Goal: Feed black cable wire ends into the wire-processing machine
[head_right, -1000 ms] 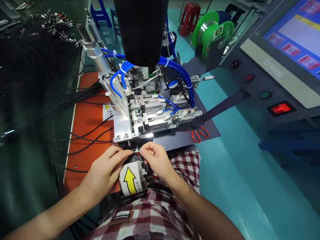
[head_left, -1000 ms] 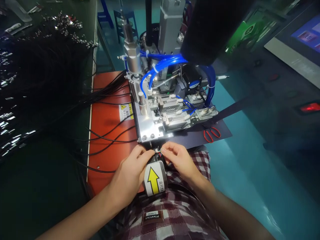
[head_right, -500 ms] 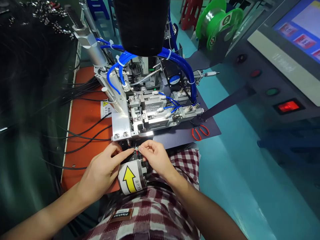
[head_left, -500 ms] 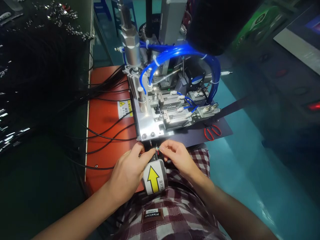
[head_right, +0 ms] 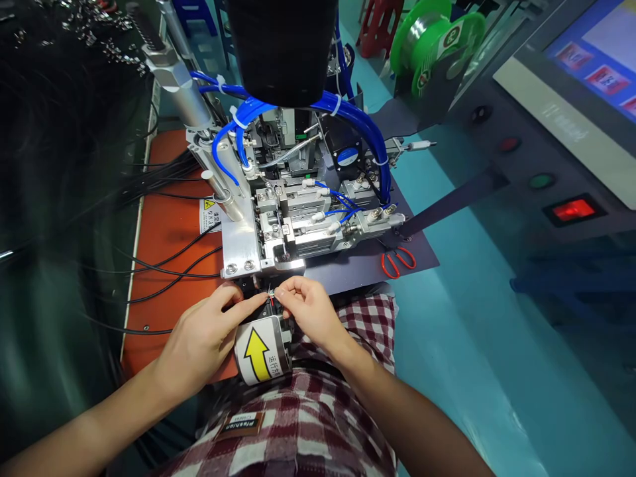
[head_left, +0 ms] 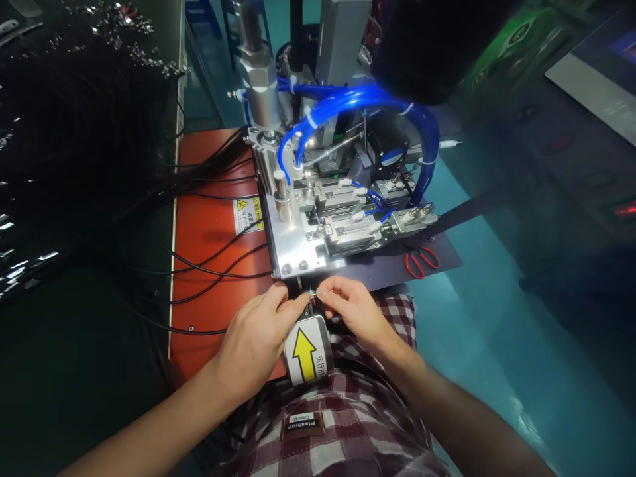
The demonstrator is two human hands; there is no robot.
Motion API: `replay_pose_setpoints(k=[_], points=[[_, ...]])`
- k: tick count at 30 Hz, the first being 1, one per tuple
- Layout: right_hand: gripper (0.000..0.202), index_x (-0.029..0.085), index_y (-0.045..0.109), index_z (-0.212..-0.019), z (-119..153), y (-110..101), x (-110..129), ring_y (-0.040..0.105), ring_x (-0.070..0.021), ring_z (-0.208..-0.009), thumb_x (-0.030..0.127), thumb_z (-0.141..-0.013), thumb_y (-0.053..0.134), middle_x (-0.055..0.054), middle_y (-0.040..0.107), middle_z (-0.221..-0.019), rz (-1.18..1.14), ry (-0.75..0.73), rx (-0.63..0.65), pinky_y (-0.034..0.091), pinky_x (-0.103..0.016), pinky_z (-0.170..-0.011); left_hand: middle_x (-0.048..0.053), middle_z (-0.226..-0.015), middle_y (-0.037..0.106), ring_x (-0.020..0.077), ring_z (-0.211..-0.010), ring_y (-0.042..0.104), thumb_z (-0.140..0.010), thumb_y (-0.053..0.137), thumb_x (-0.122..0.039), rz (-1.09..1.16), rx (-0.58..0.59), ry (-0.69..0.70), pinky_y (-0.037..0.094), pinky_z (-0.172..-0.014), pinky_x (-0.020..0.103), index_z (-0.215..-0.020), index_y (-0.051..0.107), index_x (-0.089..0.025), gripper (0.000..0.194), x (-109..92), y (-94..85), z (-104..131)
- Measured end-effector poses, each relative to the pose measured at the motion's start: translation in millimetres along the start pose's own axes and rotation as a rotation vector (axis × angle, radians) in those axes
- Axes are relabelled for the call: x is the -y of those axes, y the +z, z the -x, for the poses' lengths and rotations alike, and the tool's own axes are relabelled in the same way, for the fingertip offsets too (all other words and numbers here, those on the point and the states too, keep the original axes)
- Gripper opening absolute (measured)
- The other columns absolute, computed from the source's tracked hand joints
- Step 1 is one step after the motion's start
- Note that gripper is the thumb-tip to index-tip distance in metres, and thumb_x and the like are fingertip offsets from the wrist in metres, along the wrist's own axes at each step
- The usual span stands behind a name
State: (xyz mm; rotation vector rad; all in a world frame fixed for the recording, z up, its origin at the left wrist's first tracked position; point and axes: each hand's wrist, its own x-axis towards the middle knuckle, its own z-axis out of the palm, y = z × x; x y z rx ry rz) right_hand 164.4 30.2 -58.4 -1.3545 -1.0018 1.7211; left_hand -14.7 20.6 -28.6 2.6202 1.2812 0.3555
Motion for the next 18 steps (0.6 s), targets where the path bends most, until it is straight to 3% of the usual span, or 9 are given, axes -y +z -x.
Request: replay_pose_setpoints(k=[18], points=[[0.022,0.015,0.056,-0.063,-1.6,-1.9,-1.7,0.042,-0.0086,-0.046,0.032,-0.077,0.060,0.006,0.050,-0.049,-0.053,0.052,0.035,0.031,-0.022,-0.049,0.005,-0.077,0.053,0.0171,-0.061,0.052,-0.087,0.036,-0.008,-0.078,0.001,0.030,0.044,-0.052,0.027,-0.114,0.059,-0.016,0.036,0.6,1.5,0.0]])
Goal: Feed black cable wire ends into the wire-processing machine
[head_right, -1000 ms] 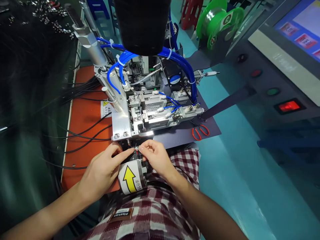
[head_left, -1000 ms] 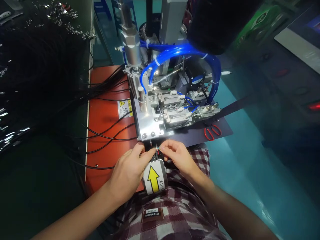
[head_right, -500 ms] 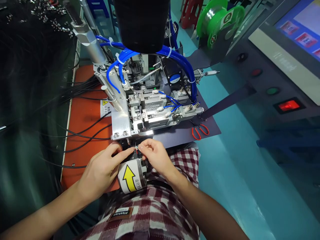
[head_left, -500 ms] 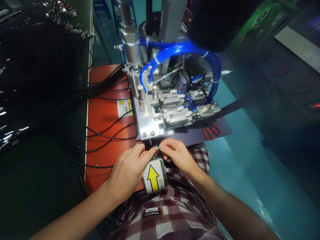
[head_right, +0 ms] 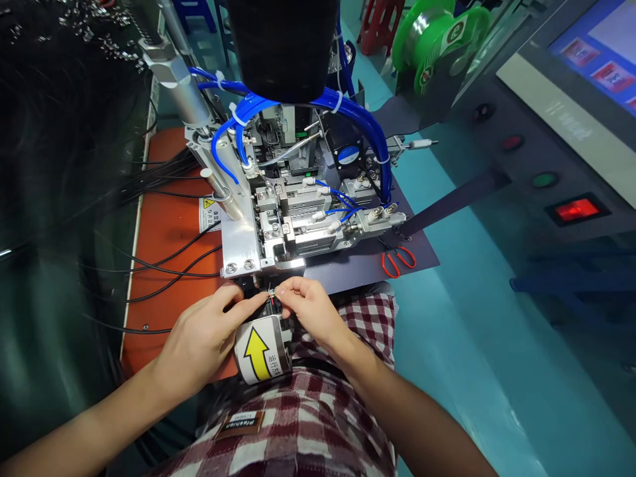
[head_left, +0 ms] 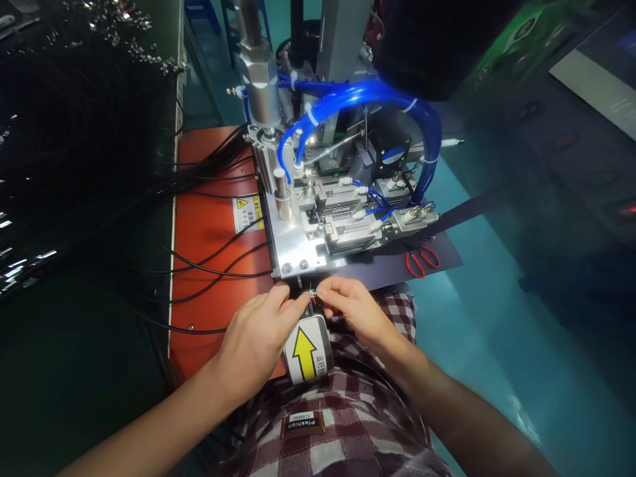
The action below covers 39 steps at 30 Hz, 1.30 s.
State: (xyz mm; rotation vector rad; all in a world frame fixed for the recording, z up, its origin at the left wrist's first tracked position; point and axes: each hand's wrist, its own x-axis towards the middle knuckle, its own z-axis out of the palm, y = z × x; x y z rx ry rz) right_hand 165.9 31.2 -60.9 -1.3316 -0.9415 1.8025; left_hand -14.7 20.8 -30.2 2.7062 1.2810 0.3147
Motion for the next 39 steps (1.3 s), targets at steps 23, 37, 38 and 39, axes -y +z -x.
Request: replay_pose_setpoints(k=[23,37,38,39], points=[[0.015,0.017,0.056,-0.077,10.6,4.7,-5.9,0.052,-0.0122,-0.056,0.031,-0.083,0.054,0.000,0.055,-0.069,0.313,-0.223,-0.252,0.042,-0.024,-0.053,0.008,-0.088,0.061,0.0191,-0.059,0.049,-0.080,0.050,-0.010,-0.129,-0.019,0.067,0.039,-0.052,0.030,-0.109,0.060,-0.014,0.031,-2.5,-2.0,-3.0],[0.019,0.017,0.054,-0.072,0.1,1.9,-13.9,0.045,-0.0101,-0.045,0.034,-0.081,0.055,0.004,0.049,-0.054,0.184,-0.079,-0.207,0.034,-0.022,-0.044,0.007,-0.090,0.062,0.0196,-0.064,0.051,-0.084,0.044,-0.008,-0.047,-0.004,0.055,0.041,-0.056,0.031,-0.107,0.057,-0.014,0.027,0.5,-0.8,-1.5],[0.019,0.017,0.056,-0.074,0.4,2.4,-14.0,0.045,-0.0100,-0.046,0.035,-0.081,0.055,0.004,0.050,-0.056,0.187,-0.106,-0.222,0.034,-0.022,-0.044,0.008,-0.091,0.062,0.0195,-0.064,0.052,-0.085,0.043,-0.008,-0.047,-0.009,0.059,0.041,-0.056,0.031,-0.107,0.057,-0.013,0.026,0.5,-0.6,-1.9],[0.020,0.016,0.057,-0.077,0.5,3.5,-13.7,0.044,-0.0097,-0.046,0.035,-0.082,0.055,0.003,0.051,-0.058,0.196,-0.139,-0.233,0.034,-0.022,-0.044,0.007,-0.091,0.062,0.0195,-0.064,0.052,-0.085,0.043,-0.008,-0.050,-0.012,0.059,0.041,-0.056,0.031,-0.107,0.057,-0.013,0.026,0.4,-0.5,-2.2]])
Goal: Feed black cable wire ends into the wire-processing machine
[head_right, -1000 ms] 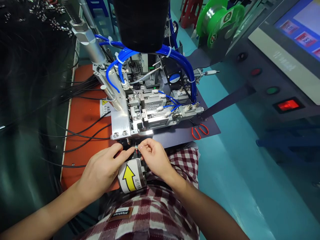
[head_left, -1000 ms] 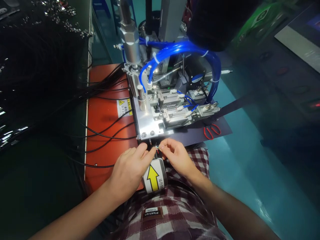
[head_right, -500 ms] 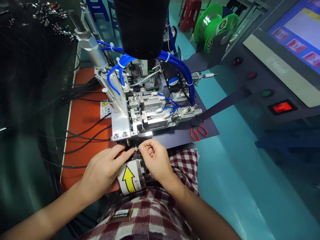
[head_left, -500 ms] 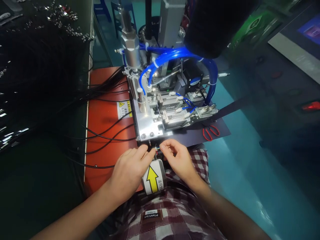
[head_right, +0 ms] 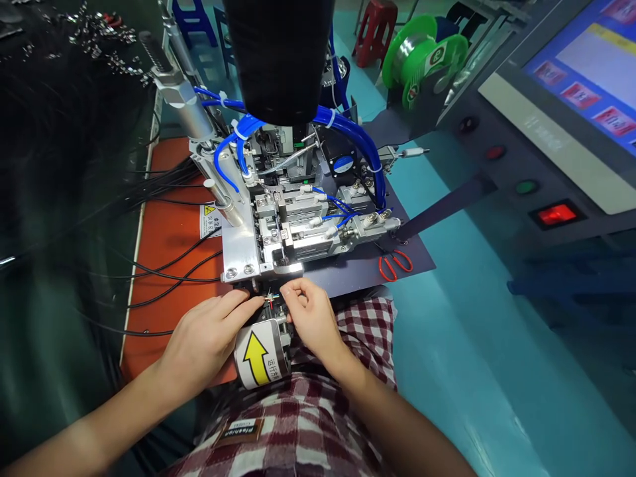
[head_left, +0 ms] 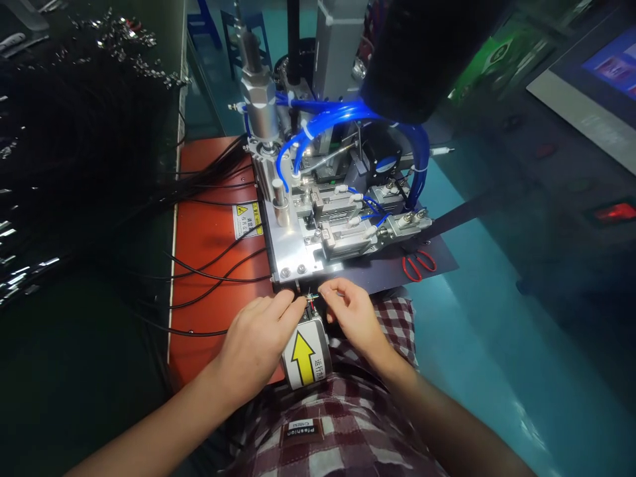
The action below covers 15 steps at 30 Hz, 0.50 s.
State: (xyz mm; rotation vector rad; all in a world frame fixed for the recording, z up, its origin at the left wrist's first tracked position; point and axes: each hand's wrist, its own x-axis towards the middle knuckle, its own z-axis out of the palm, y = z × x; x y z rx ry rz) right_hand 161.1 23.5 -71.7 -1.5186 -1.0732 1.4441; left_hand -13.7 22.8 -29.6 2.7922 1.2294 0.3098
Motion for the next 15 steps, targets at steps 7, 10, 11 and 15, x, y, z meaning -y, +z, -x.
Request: replay_pose_setpoints(k=[7,10,11,15], points=[[0.014,0.017,0.056,-0.071,2.0,11.1,10.7,0.042,-0.0100,-0.051,0.026,-0.081,0.055,0.002,0.050,-0.061,0.144,-0.215,-0.062,0.034,-0.023,-0.048,0.005,-0.085,0.061,0.0198,-0.064,0.052,-0.085,0.045,-0.008,0.023,0.016,-0.025,0.041,-0.056,0.032,-0.103,0.059,-0.015,0.024,-0.2,0.5,0.6],[0.012,0.017,0.057,-0.071,5.2,9.6,13.0,0.044,-0.0112,-0.056,0.022,-0.082,0.053,0.002,0.050,-0.064,0.292,-0.324,-0.104,0.036,-0.024,-0.054,0.005,-0.086,0.061,0.0199,-0.065,0.053,-0.084,0.044,-0.006,0.025,0.015,-0.029,0.041,-0.057,0.032,-0.101,0.059,-0.015,0.024,0.3,1.0,1.5],[0.012,0.017,0.057,-0.071,5.6,8.6,12.9,0.045,-0.0117,-0.058,0.021,-0.082,0.052,0.001,0.051,-0.066,0.308,-0.329,-0.106,0.036,-0.025,-0.055,0.006,-0.086,0.062,0.0199,-0.065,0.053,-0.084,0.044,-0.005,0.020,0.016,-0.031,0.041,-0.057,0.032,-0.101,0.059,-0.015,0.025,0.4,1.1,1.7],[0.015,0.017,0.055,-0.069,0.1,5.2,9.4,0.041,-0.0104,-0.050,0.029,-0.080,0.054,0.003,0.049,-0.059,0.079,-0.071,-0.007,0.032,-0.023,-0.047,0.006,-0.087,0.061,0.0201,-0.065,0.054,-0.081,0.045,-0.002,-0.004,0.026,-0.028,0.042,-0.056,0.032,-0.102,0.059,-0.014,0.028,0.0,0.4,1.0]])
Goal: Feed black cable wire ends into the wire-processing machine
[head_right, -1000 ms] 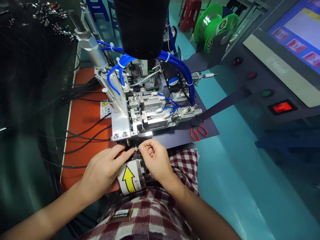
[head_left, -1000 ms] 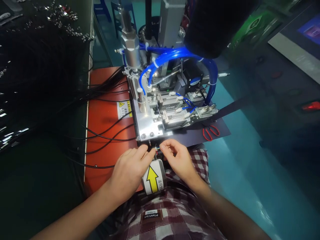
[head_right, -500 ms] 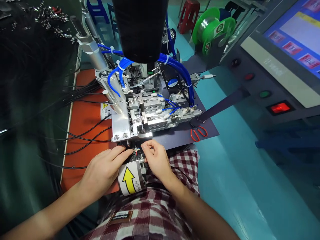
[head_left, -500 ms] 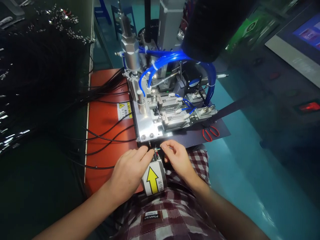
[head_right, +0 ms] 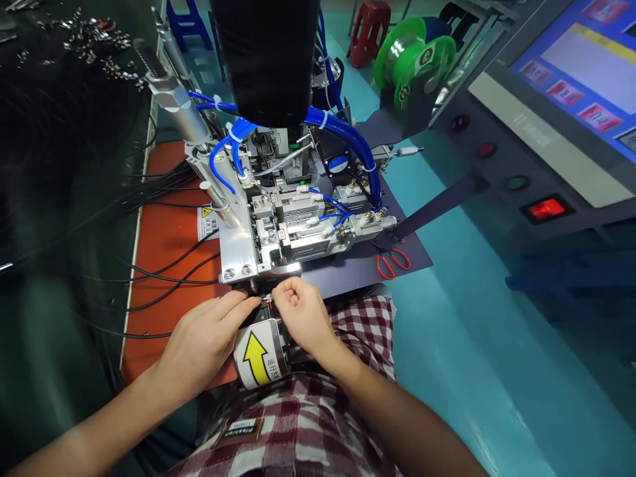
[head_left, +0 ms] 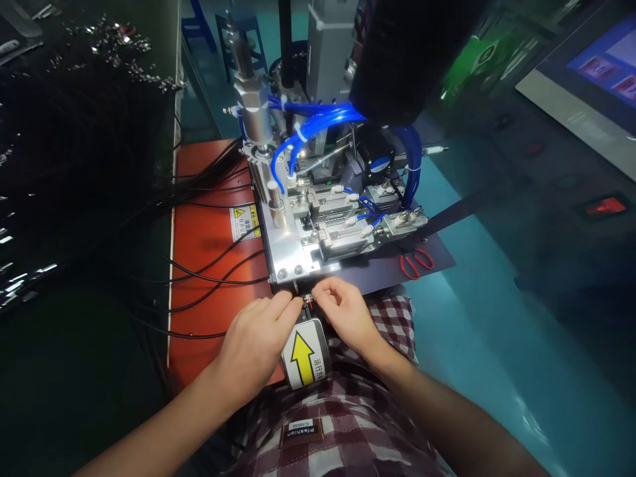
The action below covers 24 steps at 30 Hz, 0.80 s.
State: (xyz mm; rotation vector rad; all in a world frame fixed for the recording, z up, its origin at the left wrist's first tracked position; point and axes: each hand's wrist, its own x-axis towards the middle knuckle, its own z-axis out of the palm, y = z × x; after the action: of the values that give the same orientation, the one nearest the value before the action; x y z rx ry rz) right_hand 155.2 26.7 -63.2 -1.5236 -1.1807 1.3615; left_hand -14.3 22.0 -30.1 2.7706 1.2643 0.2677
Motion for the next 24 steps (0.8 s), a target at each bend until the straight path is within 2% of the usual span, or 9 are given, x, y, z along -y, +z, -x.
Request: replay_pose_setpoints(k=[2,4,8,12,14,17,19,21,24], points=[[0.019,0.017,0.053,-0.066,-4.1,-1.3,-2.3,0.035,-0.0087,-0.044,0.032,-0.078,0.056,0.006,0.044,-0.051,-0.176,0.151,0.096,0.026,-0.022,-0.043,0.005,-0.086,0.061,0.0203,-0.065,0.053,-0.080,0.047,-0.003,-0.011,0.001,0.001,0.042,-0.056,0.032,-0.103,0.059,-0.015,0.029,-0.7,-1.1,-0.9],[0.021,0.017,0.052,-0.062,-5.5,-2.7,-3.8,0.033,-0.0077,-0.042,0.032,-0.077,0.056,0.007,0.041,-0.047,-0.275,0.207,0.153,0.023,-0.022,-0.043,0.006,-0.087,0.060,0.0203,-0.065,0.053,-0.079,0.048,-0.003,-0.019,0.000,-0.003,0.043,-0.055,0.032,-0.104,0.058,-0.015,0.030,-1.3,-2.2,-1.6],[0.022,0.016,0.054,-0.065,4.0,-2.4,-4.7,0.035,-0.0078,-0.043,0.034,-0.076,0.059,0.006,0.043,-0.050,-0.268,0.193,0.083,0.026,-0.022,-0.043,0.006,-0.087,0.060,0.0200,-0.064,0.053,-0.079,0.046,-0.003,-0.024,-0.012,-0.007,0.043,-0.055,0.032,-0.104,0.058,-0.015,0.030,-1.9,-2.9,-1.9],[0.022,0.015,0.057,-0.070,17.7,2.5,0.3,0.039,-0.0095,-0.048,0.036,-0.076,0.059,0.003,0.049,-0.059,-0.179,0.180,0.071,0.031,-0.023,-0.044,0.006,-0.084,0.059,0.0196,-0.062,0.053,-0.081,0.043,-0.005,-0.029,-0.014,-0.010,0.043,-0.053,0.031,-0.102,0.059,-0.015,0.028,-1.8,-2.6,-1.7],[0.018,0.017,0.057,-0.067,21.3,3.4,7.1,0.041,-0.0106,-0.049,0.032,-0.077,0.058,0.002,0.049,-0.058,-0.023,0.102,0.014,0.032,-0.024,-0.046,0.007,-0.085,0.059,0.0194,-0.063,0.054,-0.081,0.042,-0.005,-0.032,0.004,-0.019,0.043,-0.054,0.031,-0.101,0.060,-0.015,0.029,-1.7,-2.7,-1.3],[0.017,0.019,0.056,-0.063,22.7,0.7,18.8,0.044,-0.0128,-0.054,0.022,-0.080,0.053,0.001,0.051,-0.059,0.350,-0.141,-0.082,0.034,-0.026,-0.054,0.008,-0.089,0.059,0.0195,-0.065,0.055,-0.080,0.042,-0.005,-0.035,0.025,-0.020,0.043,-0.054,0.031,-0.103,0.060,-0.016,0.031,-1.6,-2.3,-0.3],[0.018,0.019,0.056,-0.063,20.9,-2.2,21.8,0.046,-0.0137,-0.058,0.019,-0.080,0.052,0.000,0.053,-0.062,0.486,-0.248,-0.111,0.034,-0.028,-0.058,0.008,-0.089,0.059,0.0199,-0.065,0.054,-0.080,0.042,-0.005,-0.042,0.024,-0.020,0.044,-0.055,0.031,-0.104,0.060,-0.016,0.032,-1.2,-1.6,0.4],[0.017,0.019,0.056,-0.064,16.9,-4.5,18.0,0.046,-0.0136,-0.058,0.020,-0.081,0.052,0.000,0.052,-0.062,0.428,-0.226,-0.103,0.034,-0.027,-0.057,0.008,-0.088,0.059,0.0203,-0.066,0.054,-0.080,0.043,-0.005,-0.043,0.023,-0.021,0.044,-0.055,0.031,-0.105,0.060,-0.015,0.032,-0.5,-0.9,0.8],[0.016,0.018,0.055,-0.067,9.0,-6.7,4.9,0.041,-0.0111,-0.049,0.027,-0.080,0.055,0.003,0.048,-0.057,0.063,0.001,0.028,0.031,-0.024,-0.047,0.009,-0.088,0.059,0.0207,-0.069,0.053,-0.081,0.043,-0.005,-0.029,0.022,-0.018,0.044,-0.058,0.032,-0.105,0.060,-0.014,0.031,-0.1,-1.8,-0.3]])
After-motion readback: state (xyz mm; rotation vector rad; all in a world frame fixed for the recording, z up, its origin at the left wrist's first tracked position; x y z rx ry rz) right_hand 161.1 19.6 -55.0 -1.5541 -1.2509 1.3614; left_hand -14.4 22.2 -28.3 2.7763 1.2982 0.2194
